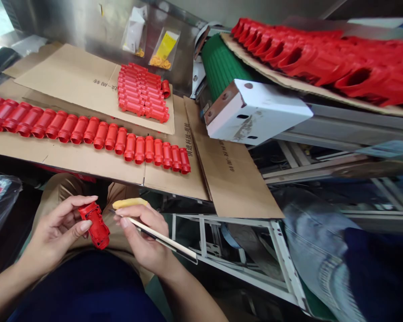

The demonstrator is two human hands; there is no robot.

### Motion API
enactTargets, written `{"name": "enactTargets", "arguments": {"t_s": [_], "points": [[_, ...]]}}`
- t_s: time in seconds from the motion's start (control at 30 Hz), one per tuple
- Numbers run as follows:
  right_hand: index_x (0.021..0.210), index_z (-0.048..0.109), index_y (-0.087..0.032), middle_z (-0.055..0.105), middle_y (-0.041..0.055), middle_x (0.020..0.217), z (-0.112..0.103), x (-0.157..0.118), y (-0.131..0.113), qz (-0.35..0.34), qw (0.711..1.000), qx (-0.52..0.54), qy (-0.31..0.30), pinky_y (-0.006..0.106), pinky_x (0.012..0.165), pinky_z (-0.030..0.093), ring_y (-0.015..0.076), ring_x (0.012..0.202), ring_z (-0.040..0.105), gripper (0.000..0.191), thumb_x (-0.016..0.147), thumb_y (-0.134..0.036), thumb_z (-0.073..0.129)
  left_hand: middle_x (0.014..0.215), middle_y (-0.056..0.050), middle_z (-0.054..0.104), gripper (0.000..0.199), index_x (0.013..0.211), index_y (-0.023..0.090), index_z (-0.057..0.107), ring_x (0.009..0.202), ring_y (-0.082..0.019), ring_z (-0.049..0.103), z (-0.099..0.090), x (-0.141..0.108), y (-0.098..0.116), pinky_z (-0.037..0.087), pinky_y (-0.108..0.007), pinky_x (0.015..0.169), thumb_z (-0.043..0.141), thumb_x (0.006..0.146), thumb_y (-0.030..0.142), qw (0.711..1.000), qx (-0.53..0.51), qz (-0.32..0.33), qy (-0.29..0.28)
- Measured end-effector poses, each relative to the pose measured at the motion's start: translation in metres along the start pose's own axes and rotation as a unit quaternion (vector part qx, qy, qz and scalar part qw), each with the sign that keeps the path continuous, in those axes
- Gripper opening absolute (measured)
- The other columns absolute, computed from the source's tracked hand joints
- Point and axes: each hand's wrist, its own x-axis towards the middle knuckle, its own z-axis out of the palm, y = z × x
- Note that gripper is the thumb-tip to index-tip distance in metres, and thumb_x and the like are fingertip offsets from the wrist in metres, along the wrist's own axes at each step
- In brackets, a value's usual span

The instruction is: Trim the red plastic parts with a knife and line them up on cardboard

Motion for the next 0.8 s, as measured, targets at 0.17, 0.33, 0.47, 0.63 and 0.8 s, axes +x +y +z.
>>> {"name": "enactTargets", "arguments": {"t_s": [0.17, 0.33, 0.47, 0.63, 0.8], "points": [[0.109, 0.082, -0.019, 0.084, 0.0069, 0.097, 0.006, 0.012, -0.004, 0.018, 0.998, -0.023, -0.05, 0.028, 0.082, 0.064, 0.0178, 0.087, 0.077, 0.012, 0.1, -0.017, 0.073, 0.119, -0.006, 0.081, 0.033, 0.122, 0.036, 0.086, 0.109, -0.027, 0.076, -0.006, 0.002, -0.012, 0.062, -0.031, 0.095, 0.086, 0.09, 0.028, 0.981, 0.12, 0.146, -0.036], [0.094, 0.081, -0.018, 0.08, 0.0036, 0.084, 0.01, 0.021, -0.004, 0.058, 0.993, -0.035, -0.096, 0.026, 0.079, 0.057, 0.0156, 0.078, 0.071, 0.014, 0.101, -0.016, 0.069, 0.126, -0.005, 0.076, 0.052, 0.143, 0.035, 0.07, 0.113, -0.021, 0.074, -0.017, 0.008, -0.023, 0.061, -0.029, 0.096, 0.071, 0.098, 0.009, 0.91, 0.259, 0.309, -0.1], [0.089, 0.071, -0.019, 0.071, 0.0012, 0.081, 0.013, 0.021, -0.006, 0.076, 0.99, -0.074, -0.093, 0.027, 0.077, 0.052, 0.0151, 0.075, 0.065, 0.015, 0.101, -0.02, 0.064, 0.126, -0.006, 0.073, 0.057, 0.148, 0.032, 0.063, 0.112, -0.019, 0.072, -0.014, 0.007, -0.025, 0.059, -0.027, 0.099, 0.069, 0.099, 0.005, 0.889, 0.286, 0.347, -0.087], [0.091, 0.063, -0.021, 0.067, 0.0016, 0.083, 0.014, 0.017, -0.005, 0.021, 0.986, -0.132, -0.103, 0.027, 0.077, 0.05, 0.0163, 0.077, 0.062, 0.013, 0.102, -0.025, 0.057, 0.124, -0.005, 0.075, 0.047, 0.139, 0.035, 0.073, 0.109, -0.022, 0.074, -0.009, 0.003, -0.023, 0.061, -0.029, 0.095, 0.075, 0.097, 0.014, 0.938, 0.212, 0.268, -0.057], [0.089, 0.063, -0.021, 0.069, 0.0017, 0.083, -0.007, 0.02, -0.005, -0.01, 0.982, -0.077, -0.174, 0.026, 0.076, 0.049, 0.0146, 0.075, 0.062, 0.012, 0.101, -0.02, 0.059, 0.106, -0.005, 0.081, 0.041, 0.127, 0.03, 0.082, 0.096, -0.022, 0.075, -0.006, 0.003, -0.013, 0.061, -0.026, 0.083, 0.088, 0.088, 0.043, 1.0, 0.006, -0.003, -0.009]]}}
